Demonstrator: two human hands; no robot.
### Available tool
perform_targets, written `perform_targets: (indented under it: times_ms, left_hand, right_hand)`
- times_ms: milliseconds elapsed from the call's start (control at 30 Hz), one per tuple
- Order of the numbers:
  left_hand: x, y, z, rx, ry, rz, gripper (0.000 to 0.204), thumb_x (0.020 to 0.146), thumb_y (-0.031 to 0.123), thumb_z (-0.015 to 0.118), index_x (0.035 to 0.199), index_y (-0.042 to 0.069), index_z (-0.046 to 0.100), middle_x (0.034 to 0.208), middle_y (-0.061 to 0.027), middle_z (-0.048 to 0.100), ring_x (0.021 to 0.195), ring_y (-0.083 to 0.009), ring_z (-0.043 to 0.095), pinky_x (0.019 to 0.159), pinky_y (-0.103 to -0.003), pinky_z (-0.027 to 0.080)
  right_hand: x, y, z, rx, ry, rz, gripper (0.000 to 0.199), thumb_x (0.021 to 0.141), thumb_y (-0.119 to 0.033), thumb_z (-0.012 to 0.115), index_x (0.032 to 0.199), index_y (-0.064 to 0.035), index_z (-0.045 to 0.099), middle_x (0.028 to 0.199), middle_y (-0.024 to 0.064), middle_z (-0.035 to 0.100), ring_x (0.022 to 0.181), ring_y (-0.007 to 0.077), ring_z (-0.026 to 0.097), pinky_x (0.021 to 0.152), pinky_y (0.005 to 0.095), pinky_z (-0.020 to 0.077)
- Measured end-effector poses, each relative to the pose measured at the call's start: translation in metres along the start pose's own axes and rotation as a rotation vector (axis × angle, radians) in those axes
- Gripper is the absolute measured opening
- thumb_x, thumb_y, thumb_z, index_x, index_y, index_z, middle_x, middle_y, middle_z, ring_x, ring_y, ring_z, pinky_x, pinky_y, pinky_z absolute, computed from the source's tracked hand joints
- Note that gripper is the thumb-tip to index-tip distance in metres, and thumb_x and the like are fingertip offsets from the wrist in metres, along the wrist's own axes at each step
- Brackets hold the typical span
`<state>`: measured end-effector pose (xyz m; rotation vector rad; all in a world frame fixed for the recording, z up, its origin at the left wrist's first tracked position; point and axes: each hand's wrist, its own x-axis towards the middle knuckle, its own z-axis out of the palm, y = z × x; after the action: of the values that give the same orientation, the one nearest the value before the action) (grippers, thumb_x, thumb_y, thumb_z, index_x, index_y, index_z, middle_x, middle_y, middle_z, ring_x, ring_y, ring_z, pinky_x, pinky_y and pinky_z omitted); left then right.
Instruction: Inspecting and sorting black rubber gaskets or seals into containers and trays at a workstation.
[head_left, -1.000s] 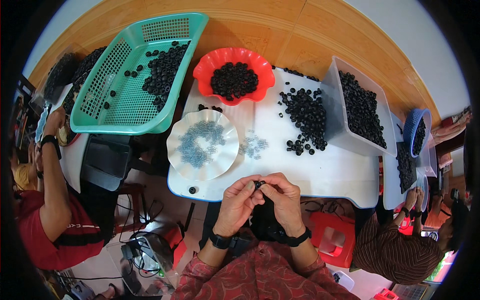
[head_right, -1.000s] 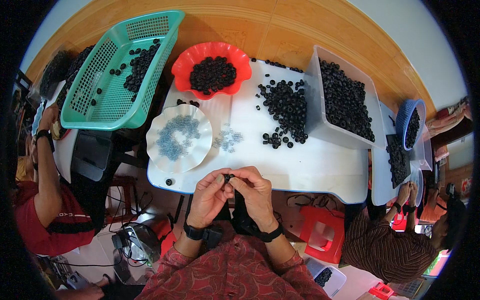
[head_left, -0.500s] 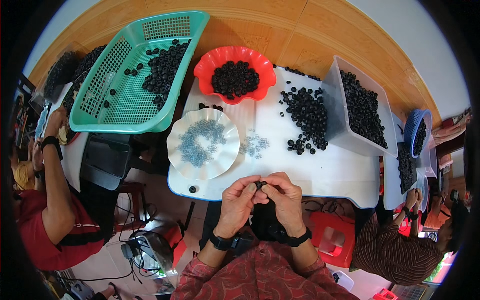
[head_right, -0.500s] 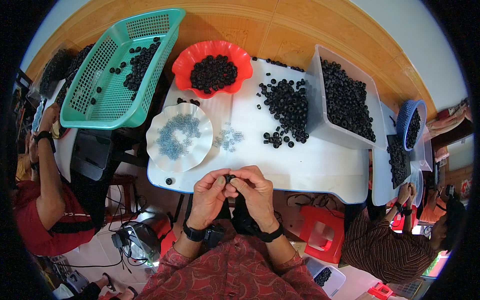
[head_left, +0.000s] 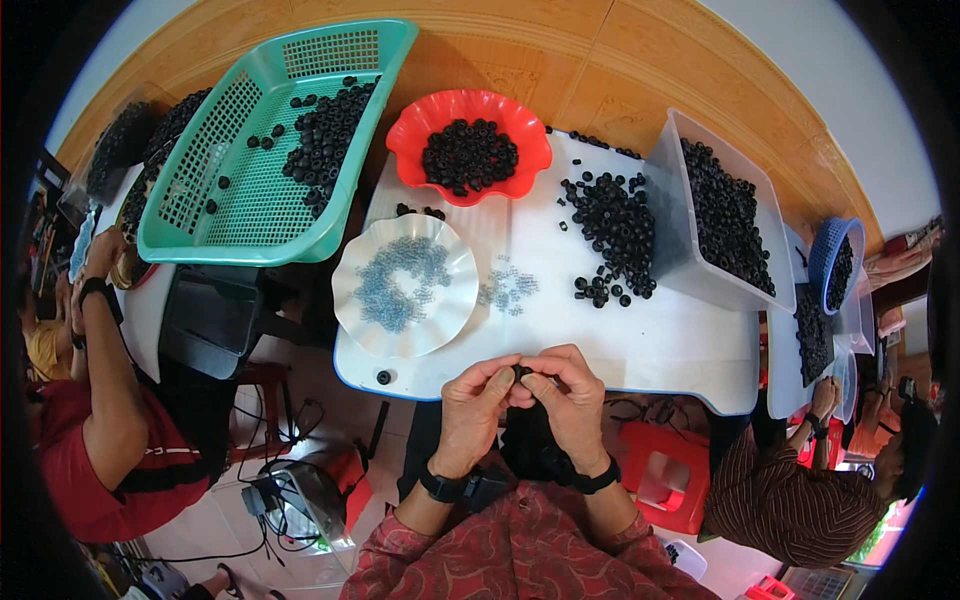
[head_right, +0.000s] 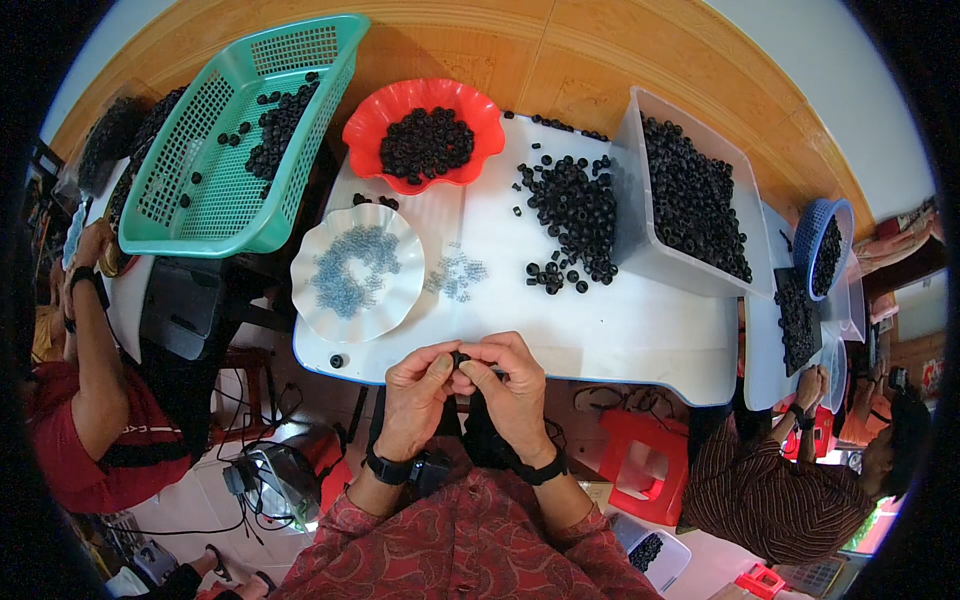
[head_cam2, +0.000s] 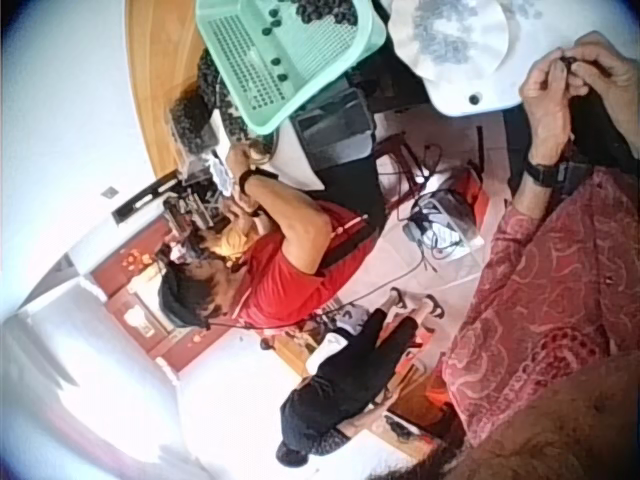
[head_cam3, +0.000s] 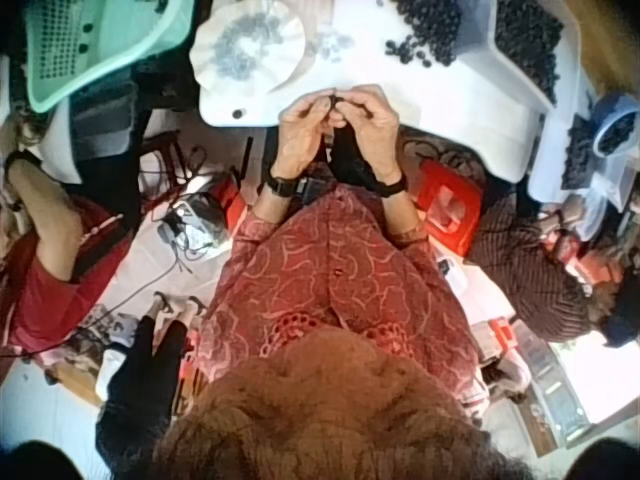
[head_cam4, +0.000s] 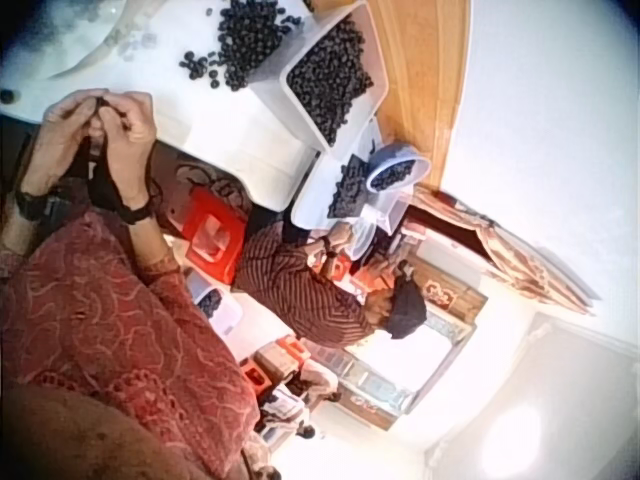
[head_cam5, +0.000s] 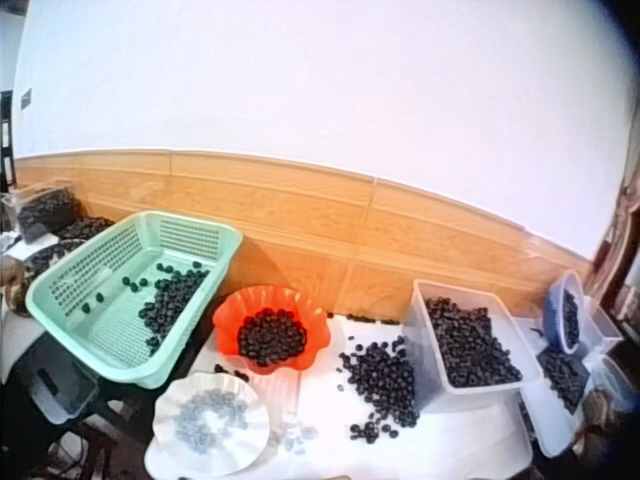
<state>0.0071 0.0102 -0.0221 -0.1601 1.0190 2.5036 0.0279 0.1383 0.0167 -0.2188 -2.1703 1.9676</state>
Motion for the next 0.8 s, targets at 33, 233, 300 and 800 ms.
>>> perform_targets:
  times_ms: [33, 233, 300, 800]
  left_hand:
    - [-0.001, 0.001, 0.001, 0.073, 0.028, -0.001, 0.022, 0.096, 0.009, 0.055, 0.114, -0.001, 0.063, 0.095, -0.008, 0.067, 0.076, -0.0133, 0.065, 0.072, -0.03, 0.058]
    - [-0.005, 0.006, 0.003, 0.17, 0.081, 0.008, 0.022, 0.096, 0.008, 0.056, 0.113, -0.004, 0.063, 0.096, -0.0091, 0.067, 0.079, -0.0141, 0.066, 0.073, -0.029, 0.058]
    - [-0.006, 0.011, 0.007, 0.176, 0.092, -0.014, 0.023, 0.095, 0.008, 0.058, 0.113, -0.004, 0.063, 0.096, -0.0095, 0.067, 0.08, -0.0142, 0.066, 0.073, -0.029, 0.057]
    - [-0.004, 0.003, 0.006, 0.294, 0.097, -0.011, 0.022, 0.089, 0.007, 0.067, 0.109, -0.003, 0.066, 0.094, -0.008, 0.069, 0.076, -0.0102, 0.065, 0.068, -0.023, 0.056]
  right_hand:
    - [0.0, -0.003, 0.001, -0.016, -0.002, -0.006, 0.016, 0.083, 0.005, 0.065, 0.099, 0.0016, 0.068, 0.096, 0.0046, 0.057, 0.084, 0.0119, 0.057, 0.076, 0.0224, 0.0467]
    - [-0.001, -0.004, 0.0, -0.132, -0.041, -0.097, 0.014, 0.084, 0.006, 0.064, 0.097, 0.0014, 0.066, 0.096, 0.0061, 0.056, 0.079, 0.0118, 0.062, 0.07, 0.0227, 0.0511]
    - [-0.002, -0.003, 0.0, -0.171, -0.037, -0.101, 0.013, 0.083, 0.006, 0.064, 0.095, 0.0014, 0.065, 0.095, 0.0069, 0.056, 0.079, 0.0128, 0.062, 0.068, 0.0234, 0.051]
    - [-0.014, 0.001, 0.004, -0.372, 0.019, -0.199, 0.018, 0.081, 0.006, 0.062, 0.097, -0.0003, 0.062, 0.092, 0.0126, 0.057, 0.074, 0.0233, 0.061, 0.066, 0.0303, 0.0501]
